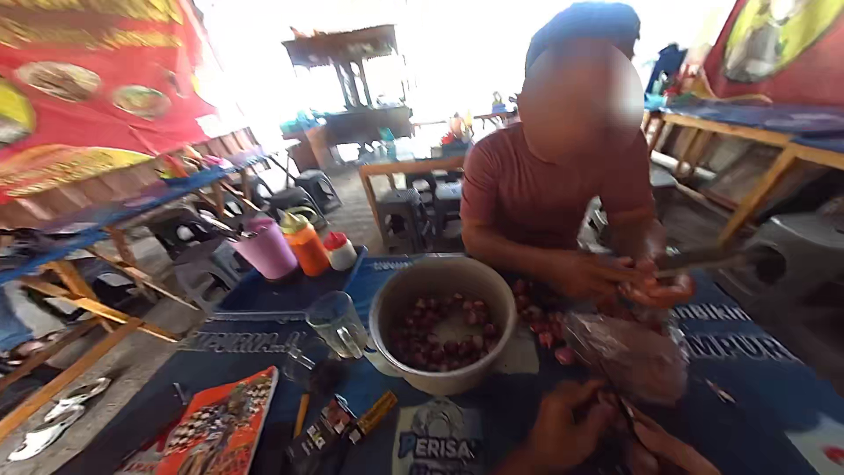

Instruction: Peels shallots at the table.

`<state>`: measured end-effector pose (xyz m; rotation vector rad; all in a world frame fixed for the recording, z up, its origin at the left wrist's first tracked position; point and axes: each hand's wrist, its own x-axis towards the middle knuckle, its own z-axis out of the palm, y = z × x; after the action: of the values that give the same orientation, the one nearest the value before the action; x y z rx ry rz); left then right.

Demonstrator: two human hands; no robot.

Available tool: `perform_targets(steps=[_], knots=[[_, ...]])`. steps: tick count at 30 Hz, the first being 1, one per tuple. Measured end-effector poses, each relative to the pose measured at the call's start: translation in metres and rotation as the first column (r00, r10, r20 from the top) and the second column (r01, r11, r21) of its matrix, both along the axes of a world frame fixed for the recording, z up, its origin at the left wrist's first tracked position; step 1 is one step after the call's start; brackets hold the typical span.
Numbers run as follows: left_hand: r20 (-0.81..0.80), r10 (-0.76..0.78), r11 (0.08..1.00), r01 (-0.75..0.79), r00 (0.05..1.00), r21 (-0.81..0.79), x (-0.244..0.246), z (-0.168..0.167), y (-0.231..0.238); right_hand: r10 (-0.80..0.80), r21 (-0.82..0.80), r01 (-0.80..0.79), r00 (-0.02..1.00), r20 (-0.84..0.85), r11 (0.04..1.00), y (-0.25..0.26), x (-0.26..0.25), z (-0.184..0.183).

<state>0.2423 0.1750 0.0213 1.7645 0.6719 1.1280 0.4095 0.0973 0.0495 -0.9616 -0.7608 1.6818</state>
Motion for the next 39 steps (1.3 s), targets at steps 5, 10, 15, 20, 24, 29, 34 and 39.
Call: perform_targets(steps=[5,10,15,20,24,29,34,39], knots=[[-0.014,-0.113,0.990,0.112,0.993,-0.083,-0.007,0.010,0.001,-0.122,-0.091,0.118,0.991,-0.045,0.989,-0.005,-0.005,0.006],[0.009,-0.198,0.962,0.196,0.980,-0.189,-0.012,0.017,0.005,-0.194,-0.083,0.187,0.977,-0.085,0.979,-0.004,-0.003,0.006],[0.065,-0.217,0.926,0.226,0.974,-0.303,-0.013,0.024,0.005,-0.264,-0.063,0.258,0.959,-0.108,0.964,-0.005,-0.003,0.005],[0.130,-0.189,0.905,0.224,0.973,-0.361,-0.016,0.022,0.011,-0.314,-0.050,0.311,0.947,-0.066,0.949,-0.007,-0.001,0.009],[0.151,-0.194,0.922,0.233,0.969,-0.311,-0.015,0.020,0.011,-0.231,-0.004,0.231,0.972,-0.033,0.973,-0.008,-0.004,0.009],[0.155,-0.143,0.930,0.186,0.978,-0.317,-0.014,0.019,0.009,-0.142,0.073,0.138,0.989,0.047,0.988,-0.008,-0.007,0.011],[0.150,-0.082,0.932,0.129,0.985,-0.339,-0.011,0.019,0.006,-0.095,0.104,0.083,0.989,0.115,0.991,-0.007,-0.013,0.015],[0.133,-0.055,0.939,0.096,0.990,-0.331,-0.010,0.019,0.006,-0.109,0.127,0.091,0.983,0.145,0.988,-0.007,-0.014,0.014]])
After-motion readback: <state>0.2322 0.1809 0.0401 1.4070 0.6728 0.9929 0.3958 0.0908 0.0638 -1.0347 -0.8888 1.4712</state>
